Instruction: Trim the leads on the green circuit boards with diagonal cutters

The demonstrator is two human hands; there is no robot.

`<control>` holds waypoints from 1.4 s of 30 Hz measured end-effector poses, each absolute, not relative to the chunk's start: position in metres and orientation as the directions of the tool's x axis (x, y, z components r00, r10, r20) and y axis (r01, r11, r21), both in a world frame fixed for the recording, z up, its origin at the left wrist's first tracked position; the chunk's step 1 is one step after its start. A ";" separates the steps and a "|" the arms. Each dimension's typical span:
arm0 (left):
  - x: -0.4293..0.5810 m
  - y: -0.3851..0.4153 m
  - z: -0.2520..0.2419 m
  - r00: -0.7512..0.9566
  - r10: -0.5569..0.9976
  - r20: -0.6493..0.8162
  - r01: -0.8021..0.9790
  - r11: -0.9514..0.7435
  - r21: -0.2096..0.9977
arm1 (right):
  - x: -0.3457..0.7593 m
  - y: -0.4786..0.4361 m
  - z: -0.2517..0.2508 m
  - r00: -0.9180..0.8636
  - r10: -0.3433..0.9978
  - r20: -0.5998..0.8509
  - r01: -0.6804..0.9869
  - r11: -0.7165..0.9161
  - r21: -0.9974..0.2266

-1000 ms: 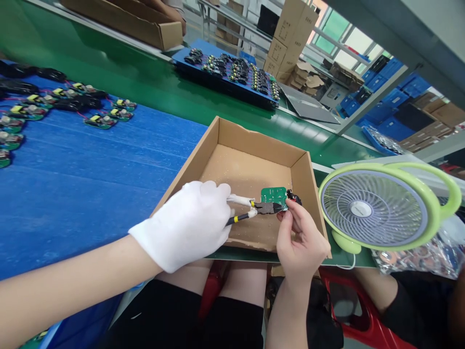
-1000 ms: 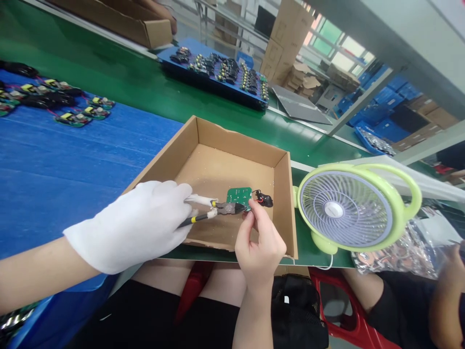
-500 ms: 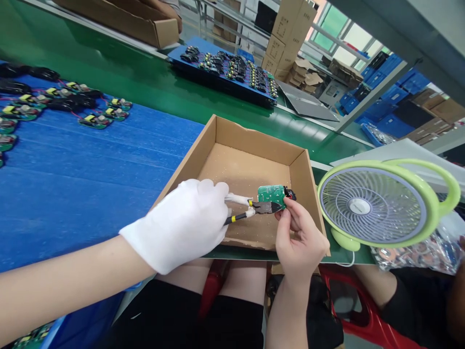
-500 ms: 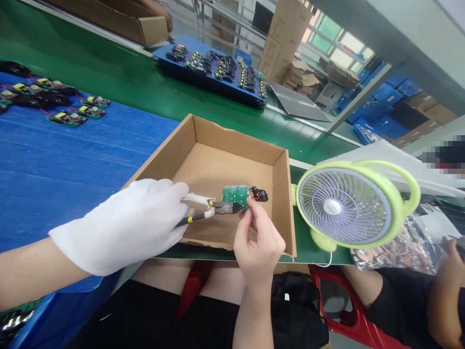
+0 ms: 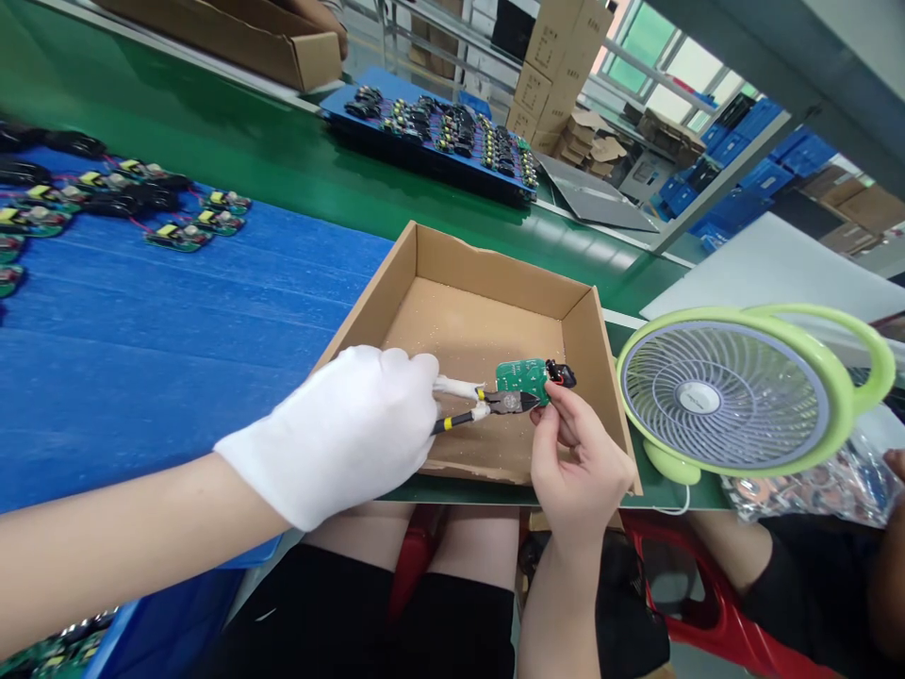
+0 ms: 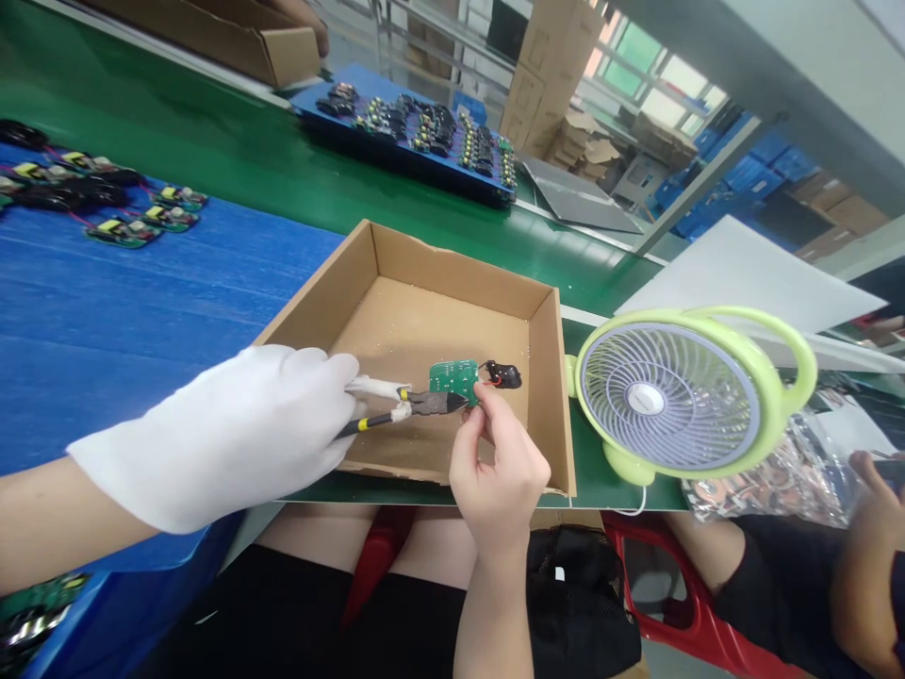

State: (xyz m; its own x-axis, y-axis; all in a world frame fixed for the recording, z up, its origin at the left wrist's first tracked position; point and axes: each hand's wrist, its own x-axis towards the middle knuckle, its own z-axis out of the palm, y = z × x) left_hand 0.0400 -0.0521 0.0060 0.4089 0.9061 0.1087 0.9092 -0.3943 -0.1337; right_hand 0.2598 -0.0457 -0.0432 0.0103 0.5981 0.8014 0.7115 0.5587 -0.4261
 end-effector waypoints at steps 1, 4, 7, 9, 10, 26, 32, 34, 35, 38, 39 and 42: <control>0.039 -0.052 0.006 0.416 0.903 0.109 0.904 -0.399 -0.150 | 0.260 -0.046 -0.043 0.009 0.602 0.798 0.710 0.559 -0.429; 0.038 -0.050 0.007 0.442 0.890 0.111 0.890 -0.419 -0.180 | 0.260 -0.046 -0.042 0.007 0.621 0.784 0.703 0.554 -0.445; 0.037 -0.049 0.006 0.446 0.889 0.106 0.888 -0.424 -0.175 | 0.261 -0.046 -0.042 0.008 0.637 0.771 0.694 0.552 -0.463; 0.037 -0.048 0.004 0.427 0.899 0.095 0.899 -0.412 -0.150 | 0.260 -0.046 -0.041 0.004 0.644 0.765 0.685 0.556 -0.471; 0.037 -0.048 0.004 0.417 0.905 0.090 0.905 -0.404 -0.131 | 0.260 -0.046 -0.041 0.002 0.645 0.764 0.680 0.559 -0.474; 0.018 -0.045 -0.013 0.290 0.948 0.129 0.950 -0.301 0.084 | 0.259 -0.049 -0.042 0.116 0.714 0.691 0.533 0.542 -0.650; 0.025 -0.048 -0.012 0.246 0.933 0.263 0.858 -0.336 0.389 | 0.260 -0.050 -0.040 0.115 0.730 0.673 0.517 0.534 -0.668; 0.032 -0.050 -0.006 0.171 0.956 0.237 0.754 -0.282 0.593 | 0.259 -0.050 -0.040 0.107 0.739 0.665 0.495 0.540 -0.681; 0.036 -0.050 -0.003 0.132 0.970 0.202 0.682 -0.237 0.692 | 0.260 -0.050 -0.040 0.104 0.743 0.661 0.481 0.545 -0.687; 0.046 -0.050 0.001 0.083 0.993 0.085 0.561 -0.117 0.820 | 0.260 -0.051 -0.040 0.098 0.747 0.658 0.443 0.559 -0.701; 0.048 -0.049 0.000 0.083 0.995 0.057 0.550 -0.094 0.830 | 0.261 -0.052 -0.041 0.093 0.745 0.660 0.432 0.567 -0.701; 0.053 -0.047 -0.002 0.111 0.994 -0.021 0.516 -0.040 0.856 | 0.263 -0.053 -0.042 0.058 0.734 0.676 0.409 0.601 -0.687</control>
State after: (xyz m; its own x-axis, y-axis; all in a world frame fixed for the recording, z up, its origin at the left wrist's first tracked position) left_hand 0.0533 -0.0465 -0.0016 0.1113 0.9936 -0.0208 0.5160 -0.0399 0.8557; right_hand 0.2629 -0.0534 -0.0420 0.0584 0.7343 0.6763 0.4085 0.6006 -0.6873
